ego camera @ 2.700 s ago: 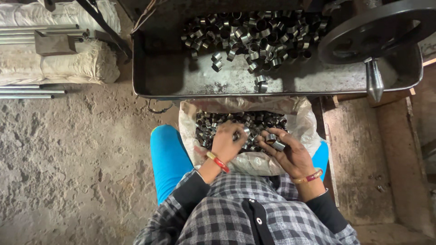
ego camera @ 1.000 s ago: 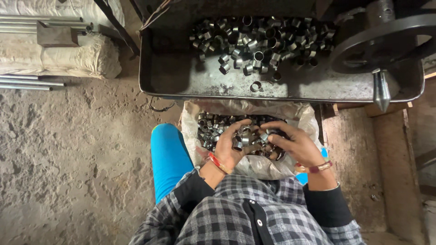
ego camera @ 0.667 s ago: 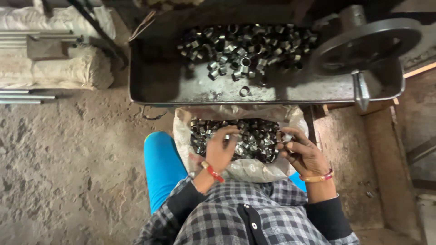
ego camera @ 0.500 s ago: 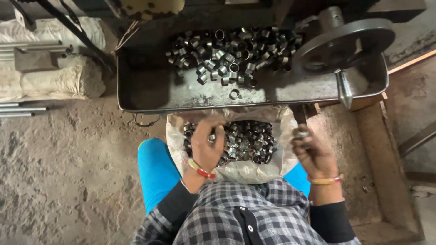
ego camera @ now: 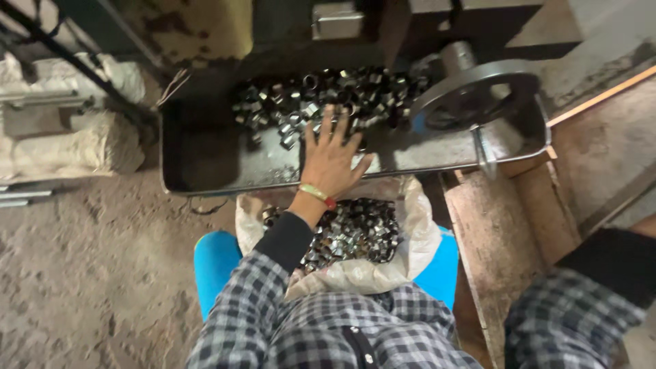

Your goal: The person sits on a blue stool and repeatedly scoops small cylindrical metal parts from a white sack into a metal tray on a machine. The hands transfer the parts by hand without using tools, and the tray gradually fills with the parts.

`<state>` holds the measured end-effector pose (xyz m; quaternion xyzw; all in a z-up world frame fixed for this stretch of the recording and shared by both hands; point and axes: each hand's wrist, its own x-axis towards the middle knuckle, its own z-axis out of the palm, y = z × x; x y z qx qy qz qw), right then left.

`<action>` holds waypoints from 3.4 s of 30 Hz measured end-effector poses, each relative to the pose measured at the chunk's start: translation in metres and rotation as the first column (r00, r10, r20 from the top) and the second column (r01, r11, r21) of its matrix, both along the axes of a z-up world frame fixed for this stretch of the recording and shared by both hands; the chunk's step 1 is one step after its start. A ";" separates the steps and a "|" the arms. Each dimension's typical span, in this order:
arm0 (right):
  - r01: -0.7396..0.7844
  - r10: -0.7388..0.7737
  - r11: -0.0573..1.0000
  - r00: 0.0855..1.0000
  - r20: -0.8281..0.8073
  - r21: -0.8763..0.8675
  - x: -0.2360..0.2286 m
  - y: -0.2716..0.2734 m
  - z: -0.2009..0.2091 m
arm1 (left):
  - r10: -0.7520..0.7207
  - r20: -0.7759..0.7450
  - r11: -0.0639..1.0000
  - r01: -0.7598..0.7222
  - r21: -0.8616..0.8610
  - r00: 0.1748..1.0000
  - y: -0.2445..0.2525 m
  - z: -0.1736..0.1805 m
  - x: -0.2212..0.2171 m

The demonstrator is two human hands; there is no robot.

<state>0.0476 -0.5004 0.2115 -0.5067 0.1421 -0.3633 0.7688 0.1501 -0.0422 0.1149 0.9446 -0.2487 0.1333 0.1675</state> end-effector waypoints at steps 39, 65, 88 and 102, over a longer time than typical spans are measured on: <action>-0.664 -0.261 0.195 0.674 -0.691 -0.722 0.185 0.184 -0.222 | 0.449 -0.213 0.873 -0.477 -0.104 0.868 -0.006 -0.019 0.021; -0.271 -0.245 0.009 0.933 -0.265 -0.963 0.111 0.227 -0.181 | 0.316 -0.406 0.902 -0.404 -0.153 0.858 0.004 -0.061 0.037; -0.143 -0.297 0.095 0.940 -0.165 -0.985 0.102 0.250 -0.158 | -0.809 -0.336 -0.293 -0.825 -0.483 0.483 0.051 -0.035 -0.118; -0.059 -0.091 0.302 0.992 -0.090 -0.951 0.101 0.231 -0.157 | -0.806 -0.394 -0.345 -0.892 -0.294 0.442 0.058 -0.101 -0.163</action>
